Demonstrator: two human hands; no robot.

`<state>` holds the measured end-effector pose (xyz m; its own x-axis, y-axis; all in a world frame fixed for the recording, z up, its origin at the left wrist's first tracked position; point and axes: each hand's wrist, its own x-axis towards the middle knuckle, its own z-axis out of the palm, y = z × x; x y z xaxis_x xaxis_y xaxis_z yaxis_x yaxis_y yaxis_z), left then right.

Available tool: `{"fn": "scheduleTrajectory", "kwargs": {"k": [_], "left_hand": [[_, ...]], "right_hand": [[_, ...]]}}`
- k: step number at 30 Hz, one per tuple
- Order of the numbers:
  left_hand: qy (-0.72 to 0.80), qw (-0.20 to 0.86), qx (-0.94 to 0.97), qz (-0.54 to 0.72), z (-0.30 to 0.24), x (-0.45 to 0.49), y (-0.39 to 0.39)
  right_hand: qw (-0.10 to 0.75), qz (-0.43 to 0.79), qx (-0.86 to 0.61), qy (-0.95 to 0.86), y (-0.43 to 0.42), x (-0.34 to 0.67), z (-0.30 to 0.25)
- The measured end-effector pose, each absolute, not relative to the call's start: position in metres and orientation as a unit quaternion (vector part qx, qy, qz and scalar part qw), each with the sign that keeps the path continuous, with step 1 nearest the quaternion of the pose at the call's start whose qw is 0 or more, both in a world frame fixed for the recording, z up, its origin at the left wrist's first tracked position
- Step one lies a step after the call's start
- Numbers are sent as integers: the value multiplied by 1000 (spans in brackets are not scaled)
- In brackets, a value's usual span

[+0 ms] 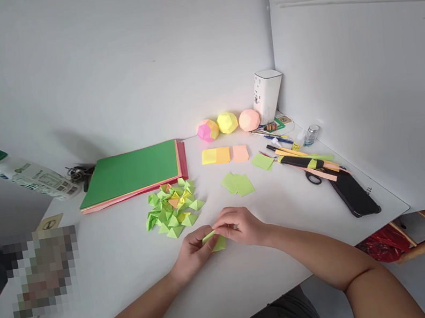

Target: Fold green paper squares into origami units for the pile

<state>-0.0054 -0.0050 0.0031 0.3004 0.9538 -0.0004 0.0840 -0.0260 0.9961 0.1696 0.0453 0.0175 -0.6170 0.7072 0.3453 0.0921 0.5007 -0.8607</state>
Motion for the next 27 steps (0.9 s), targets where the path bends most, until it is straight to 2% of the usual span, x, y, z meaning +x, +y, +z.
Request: {"fn": "scheduleTrajectory", "kwargs": {"k": [10,19,27], "left_hand": [[450,584,500,455,-6,-4,-3],[430,607,470,476,-1,-3,0],[416,599,483,484,0,-3,-1]], "right_hand": [[337,468,-324,-750,46,172,19],[382,481,-317,-722,45,171,12],[342,560,-331,-678,44,171,10]]}}
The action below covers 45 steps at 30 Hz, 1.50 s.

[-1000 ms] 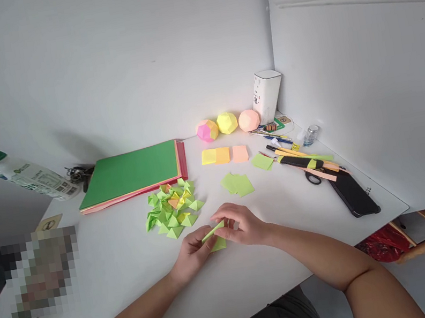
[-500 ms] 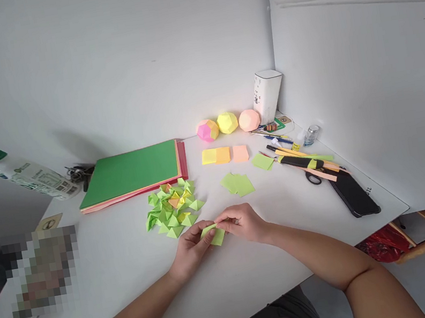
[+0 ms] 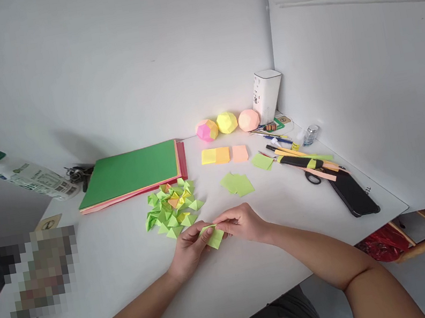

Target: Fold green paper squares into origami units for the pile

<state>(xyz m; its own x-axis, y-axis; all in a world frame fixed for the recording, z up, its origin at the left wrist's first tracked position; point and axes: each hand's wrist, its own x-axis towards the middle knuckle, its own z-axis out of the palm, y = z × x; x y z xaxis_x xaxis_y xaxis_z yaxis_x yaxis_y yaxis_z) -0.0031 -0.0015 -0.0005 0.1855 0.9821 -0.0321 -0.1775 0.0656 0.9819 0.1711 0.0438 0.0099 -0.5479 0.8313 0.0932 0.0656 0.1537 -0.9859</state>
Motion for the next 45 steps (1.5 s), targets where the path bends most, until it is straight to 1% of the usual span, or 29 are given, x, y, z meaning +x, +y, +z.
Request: {"fn": "scheduleTrajectory", "kwargs": {"k": [8,20,27,34,41,45], "left_hand": [[412,586,485,501,-4,-4,-1],[414,574,503,496,2,-5,-2],[412,577,509,488,-2,-7,-2],[418,562,535,472,0,-8,-3],[434,562,481,515,-4,-3,-2],[436,551,503,502,-3,-3,-2]], "right_hand": [[323,583,-347,-660,44,172,13],[325,599,-328,-655,45,173,12],[326,588,-319,-668,46,173,15],[307,585,-323,-677,49,176,14],[293,593,-335,-671,50,176,16],[271,594,-339,-677,48,175,18]]}}
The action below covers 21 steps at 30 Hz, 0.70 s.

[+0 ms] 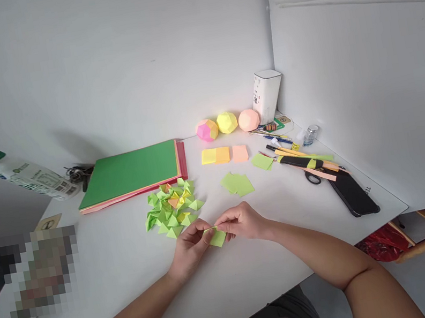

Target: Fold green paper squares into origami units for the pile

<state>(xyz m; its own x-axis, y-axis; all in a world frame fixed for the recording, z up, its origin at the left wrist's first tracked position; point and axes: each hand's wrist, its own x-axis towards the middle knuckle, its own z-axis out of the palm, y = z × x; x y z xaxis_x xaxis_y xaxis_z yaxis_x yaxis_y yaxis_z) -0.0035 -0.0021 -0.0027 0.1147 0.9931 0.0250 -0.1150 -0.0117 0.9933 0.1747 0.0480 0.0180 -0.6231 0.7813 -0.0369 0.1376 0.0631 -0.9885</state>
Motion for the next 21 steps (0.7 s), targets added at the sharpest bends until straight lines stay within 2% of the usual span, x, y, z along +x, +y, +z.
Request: {"fn": "scheduleTrajectory", "kwargs": {"k": [8,21], "left_hand": [[454,528,545,467,-2,-4,-4],[476,531,468,521,2,-8,-3]], "right_hand": [[251,607,-332,-677,43,172,15],[253,612,-347,-665,52,179,19]]}}
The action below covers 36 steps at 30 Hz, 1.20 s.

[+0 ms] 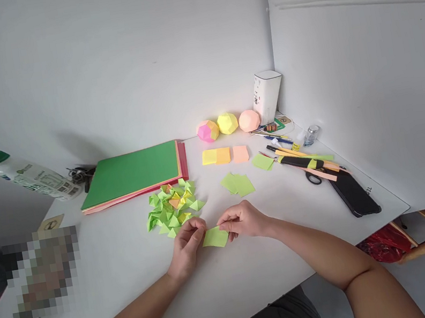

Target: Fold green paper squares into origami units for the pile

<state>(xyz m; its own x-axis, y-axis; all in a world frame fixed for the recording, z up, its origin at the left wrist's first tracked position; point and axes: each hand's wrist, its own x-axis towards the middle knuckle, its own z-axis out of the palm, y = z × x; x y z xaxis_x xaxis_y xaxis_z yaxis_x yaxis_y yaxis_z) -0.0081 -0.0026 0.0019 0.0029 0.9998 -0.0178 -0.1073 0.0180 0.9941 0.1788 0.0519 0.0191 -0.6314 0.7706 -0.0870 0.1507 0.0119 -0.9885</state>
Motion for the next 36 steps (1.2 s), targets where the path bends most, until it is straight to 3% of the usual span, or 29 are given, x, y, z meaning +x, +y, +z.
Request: {"fn": "scheduleTrajectory", "kwargs": {"k": [5,15,26,30,36], "left_hand": [[436,553,540,461,-2,-6,-3],[445,456,607,475,-8,-4,-6],[496,515,453,533,-8,-9,0],[479,528,457,531,-5,-8,0],[446,534,528,487,-5,-9,0]], "right_hand": [[245,605,-339,-677,47,175,16],[294,447,-337,-774,38,167,13],[315,564,-367,-669,56,180,29],[287,604,-346,-658,50,176,20],[278,563,-341,-700,44,172,23]]}}
